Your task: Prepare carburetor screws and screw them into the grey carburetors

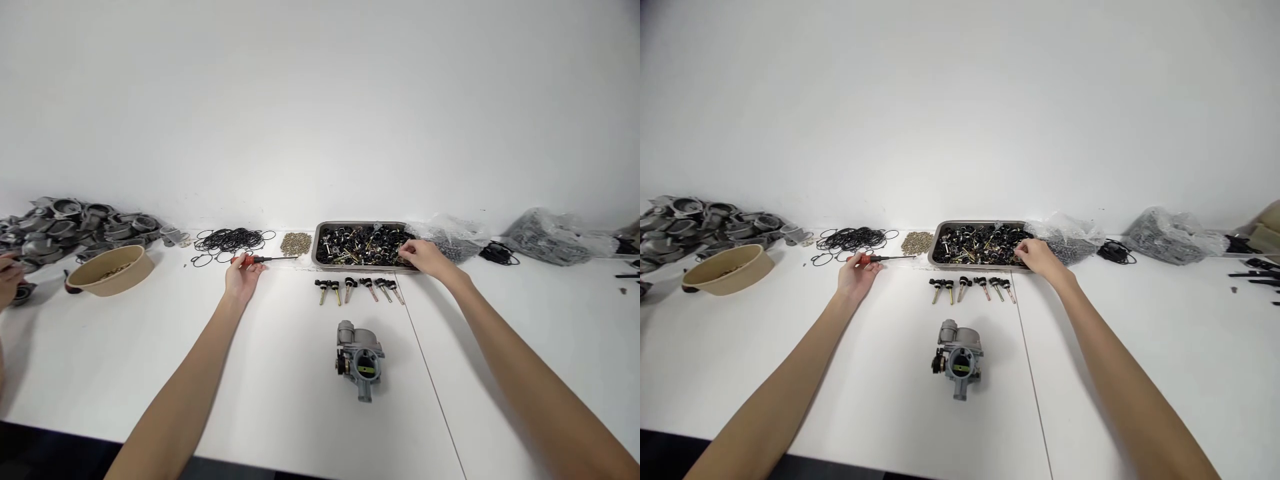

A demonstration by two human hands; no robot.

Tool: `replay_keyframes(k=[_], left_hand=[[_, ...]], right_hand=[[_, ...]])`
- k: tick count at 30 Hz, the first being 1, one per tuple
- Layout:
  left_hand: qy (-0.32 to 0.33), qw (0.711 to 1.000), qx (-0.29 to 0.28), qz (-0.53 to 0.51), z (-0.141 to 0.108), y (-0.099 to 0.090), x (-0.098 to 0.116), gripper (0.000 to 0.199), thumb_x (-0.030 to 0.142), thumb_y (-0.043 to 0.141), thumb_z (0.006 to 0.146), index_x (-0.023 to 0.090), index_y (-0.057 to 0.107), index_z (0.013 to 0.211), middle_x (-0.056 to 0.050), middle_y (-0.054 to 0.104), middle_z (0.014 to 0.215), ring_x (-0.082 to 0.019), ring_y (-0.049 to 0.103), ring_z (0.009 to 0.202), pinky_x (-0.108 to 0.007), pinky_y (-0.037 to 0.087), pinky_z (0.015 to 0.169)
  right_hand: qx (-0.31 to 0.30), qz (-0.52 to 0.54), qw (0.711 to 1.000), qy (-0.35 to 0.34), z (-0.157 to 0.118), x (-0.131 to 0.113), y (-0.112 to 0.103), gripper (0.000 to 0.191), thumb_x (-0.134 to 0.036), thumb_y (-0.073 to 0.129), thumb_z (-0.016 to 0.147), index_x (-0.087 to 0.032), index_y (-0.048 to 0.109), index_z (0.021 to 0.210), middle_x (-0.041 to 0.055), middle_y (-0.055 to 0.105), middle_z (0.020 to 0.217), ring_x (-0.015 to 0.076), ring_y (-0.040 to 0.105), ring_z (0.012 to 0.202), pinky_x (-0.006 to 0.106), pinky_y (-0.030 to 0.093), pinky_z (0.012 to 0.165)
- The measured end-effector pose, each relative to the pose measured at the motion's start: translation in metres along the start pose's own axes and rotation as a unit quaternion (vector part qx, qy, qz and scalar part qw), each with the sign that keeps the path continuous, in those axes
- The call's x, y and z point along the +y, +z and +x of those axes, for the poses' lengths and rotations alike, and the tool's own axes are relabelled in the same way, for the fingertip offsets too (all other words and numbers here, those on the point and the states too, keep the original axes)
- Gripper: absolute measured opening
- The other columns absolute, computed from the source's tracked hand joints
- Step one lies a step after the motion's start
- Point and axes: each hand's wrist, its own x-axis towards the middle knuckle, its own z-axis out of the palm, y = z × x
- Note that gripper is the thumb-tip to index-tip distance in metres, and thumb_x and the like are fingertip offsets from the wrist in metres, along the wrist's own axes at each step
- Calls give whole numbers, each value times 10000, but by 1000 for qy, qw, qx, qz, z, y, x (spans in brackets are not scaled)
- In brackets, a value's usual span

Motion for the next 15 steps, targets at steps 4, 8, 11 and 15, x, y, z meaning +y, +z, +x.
replay_keyframes(k=[4, 8, 11, 15], left_hand=[[-3, 1000, -7, 2, 1, -1, 0, 127, 161, 540, 838, 131, 555, 716, -60, 616, 666, -139, 552, 519, -340, 543, 582], [-4, 1000, -10, 4, 2, -2, 1, 139, 155, 526, 841, 130, 558, 709, -64, 621, 667, -141, 551, 512, -339, 539, 571], [-3, 1000, -12, 5, 2, -2, 1, 140, 156, 527, 840, 131, 559, 706, -57, 610, 649, -145, 561, 527, -333, 539, 575], [-6, 1000, -10, 7, 3, -1, 1, 140, 163, 526, 840, 134, 559, 708, -63, 614, 659, -142, 555, 523, -333, 541, 576]], right_hand=[[-59, 37, 997, -18, -4, 1, -11, 138, -302, 628, 788, -185, 693, 824, 48, 715, 890, 196, 644, 820, 273, 459, 701], [-67, 59, 996, -11, -1, 6, -11, 174, -298, 677, 726, -162, 700, 832, 49, 707, 814, 192, 639, 756, 277, 462, 664], [-63, 73, 995, -4, 1, 8, -11, 198, -287, 697, 691, -158, 707, 841, 49, 710, 777, 191, 636, 716, 283, 466, 650], [-53, 90, 995, -9, -1, 8, -17, 173, -320, 658, 725, -177, 728, 794, 65, 735, 864, 211, 648, 798, 296, 477, 696]])
